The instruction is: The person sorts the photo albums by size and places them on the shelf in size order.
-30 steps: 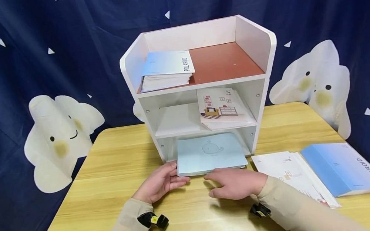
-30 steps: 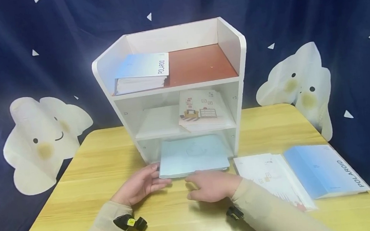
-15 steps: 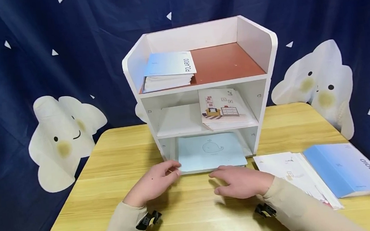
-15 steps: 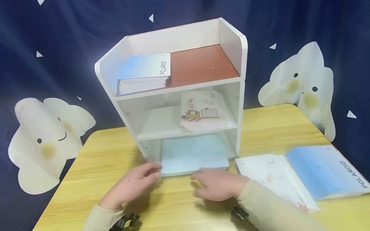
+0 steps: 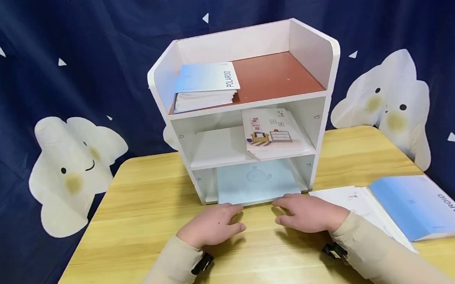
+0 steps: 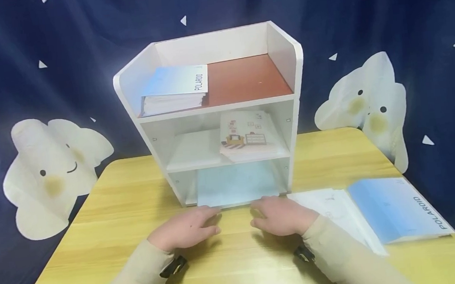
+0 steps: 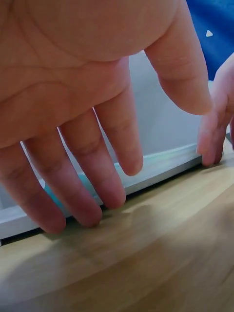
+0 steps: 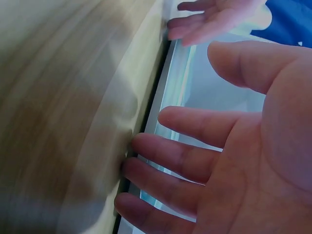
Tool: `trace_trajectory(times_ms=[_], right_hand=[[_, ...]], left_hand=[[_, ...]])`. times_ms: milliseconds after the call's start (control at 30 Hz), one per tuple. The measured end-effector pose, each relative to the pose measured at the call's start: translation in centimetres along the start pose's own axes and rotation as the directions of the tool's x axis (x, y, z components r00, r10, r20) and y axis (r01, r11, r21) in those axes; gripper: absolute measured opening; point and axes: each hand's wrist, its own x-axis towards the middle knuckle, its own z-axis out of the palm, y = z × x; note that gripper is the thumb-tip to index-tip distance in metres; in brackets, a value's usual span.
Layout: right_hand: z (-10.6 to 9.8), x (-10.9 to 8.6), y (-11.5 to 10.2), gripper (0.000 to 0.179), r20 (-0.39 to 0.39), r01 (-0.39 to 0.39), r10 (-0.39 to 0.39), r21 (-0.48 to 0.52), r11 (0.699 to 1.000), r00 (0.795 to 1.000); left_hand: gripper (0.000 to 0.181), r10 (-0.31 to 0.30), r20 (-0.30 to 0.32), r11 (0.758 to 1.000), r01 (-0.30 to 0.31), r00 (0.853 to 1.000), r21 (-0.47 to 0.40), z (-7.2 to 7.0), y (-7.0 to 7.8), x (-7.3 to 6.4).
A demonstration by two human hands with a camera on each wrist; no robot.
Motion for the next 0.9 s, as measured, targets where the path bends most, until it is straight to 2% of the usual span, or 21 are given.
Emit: trace_trajectory(times_ms=[200,333,467,567,700,800,900], right_hand=[[0.1,0.4,0.2,0.047,-0.021,-0.003,0.002,-0.014,1.000,1.000],[-0.4,-0.4,-0.2,0.048,-0.048,-0.001,-0.002,-0.049,0.999,0.999],[-1.6,-2.5,0.0,0.050,-0.109,-0.023,0.014,-0.082,0.996,0.994],[-2.7,-4.6,0.9,0.053,-0.155,-0.078,0.064,-0.086,0.993,0.986],[-3.4,-7.1,3.3,0.060,-0.202,-0.182,0.156,-0.120,0.976,0.967],[-3.0,-8.5,5.3,0.070,-0.157,-0.218,0.196,-0.135,0.966,0.968],[-2.6,-9.2,6.7,0.078,-0.091,-0.205,0.195,-0.117,0.972,0.977]], left_hand=[[0.055,-0.021,-0.017,1.000,0.021,1.000,0.000,0.1,-0.8,0.5],[0.057,-0.024,-0.031,1.000,0.023,0.999,-0.021,0.3,-1.4,0.3],[0.059,-0.024,-0.043,0.999,0.022,0.999,-0.049,0.4,-2.0,-0.3],[0.060,-0.031,-0.048,0.996,0.027,0.998,-0.079,0.3,-2.6,-1.2],[0.060,-0.056,-0.053,0.993,0.050,0.997,-0.106,0.0,-3.3,-2.5],[0.060,-0.068,-0.057,0.990,0.060,0.996,-0.125,0.0,-3.7,-3.1],[0.059,-0.074,-0.062,0.988,0.064,0.995,-0.140,0.1,-4.0,-3.5]])
